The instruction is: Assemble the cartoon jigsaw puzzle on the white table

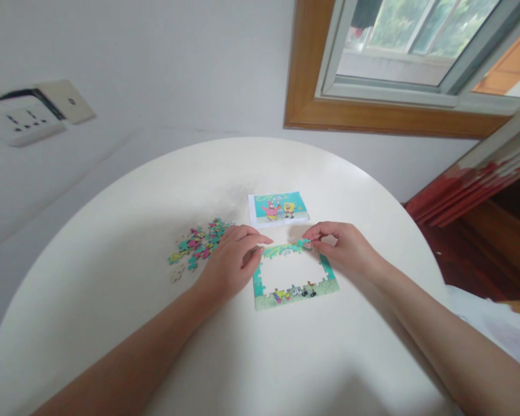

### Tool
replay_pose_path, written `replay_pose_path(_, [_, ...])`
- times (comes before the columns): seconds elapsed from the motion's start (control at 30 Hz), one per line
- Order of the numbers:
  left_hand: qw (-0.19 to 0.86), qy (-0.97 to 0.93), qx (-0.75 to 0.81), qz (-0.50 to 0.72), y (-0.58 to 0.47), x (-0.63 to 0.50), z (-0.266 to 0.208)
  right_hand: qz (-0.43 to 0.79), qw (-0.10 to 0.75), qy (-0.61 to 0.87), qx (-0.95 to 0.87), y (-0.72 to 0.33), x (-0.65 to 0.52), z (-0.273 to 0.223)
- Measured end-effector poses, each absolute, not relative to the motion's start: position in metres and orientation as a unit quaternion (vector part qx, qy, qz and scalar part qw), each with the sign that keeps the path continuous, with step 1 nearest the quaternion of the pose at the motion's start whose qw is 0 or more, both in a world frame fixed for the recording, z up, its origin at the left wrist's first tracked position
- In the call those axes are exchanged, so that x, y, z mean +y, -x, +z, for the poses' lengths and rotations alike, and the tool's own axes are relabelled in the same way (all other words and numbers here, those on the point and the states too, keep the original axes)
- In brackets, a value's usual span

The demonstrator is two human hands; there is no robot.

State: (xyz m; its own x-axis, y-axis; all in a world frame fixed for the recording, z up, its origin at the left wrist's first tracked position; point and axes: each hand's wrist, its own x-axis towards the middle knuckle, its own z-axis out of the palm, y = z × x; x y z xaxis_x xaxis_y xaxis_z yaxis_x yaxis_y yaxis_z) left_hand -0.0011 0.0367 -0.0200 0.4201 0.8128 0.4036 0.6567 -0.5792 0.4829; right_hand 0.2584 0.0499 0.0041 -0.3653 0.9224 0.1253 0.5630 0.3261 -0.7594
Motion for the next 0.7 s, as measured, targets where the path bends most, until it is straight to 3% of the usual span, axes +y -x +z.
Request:
replay_pose_path(0.2, [0.131,-0.831,0.447,0.304,0.001,0.036,-0.02,0.306,0.28,0.492,-0.766,-0.258,0.05,0.006])
replay_pose_path(0.43, [0.13,-0.833,0.448,0.299,0.001,0.037,-0.018,0.179,0.313,0.514,-0.778,-0.264,0.058,0.001])
replay_pose_path(0.7, [0.108,-0.838,0.448,0.291,-0.002,0.033,-0.018,0.173,0.316,0.521,-0.774,-0.266,0.068,-0.007])
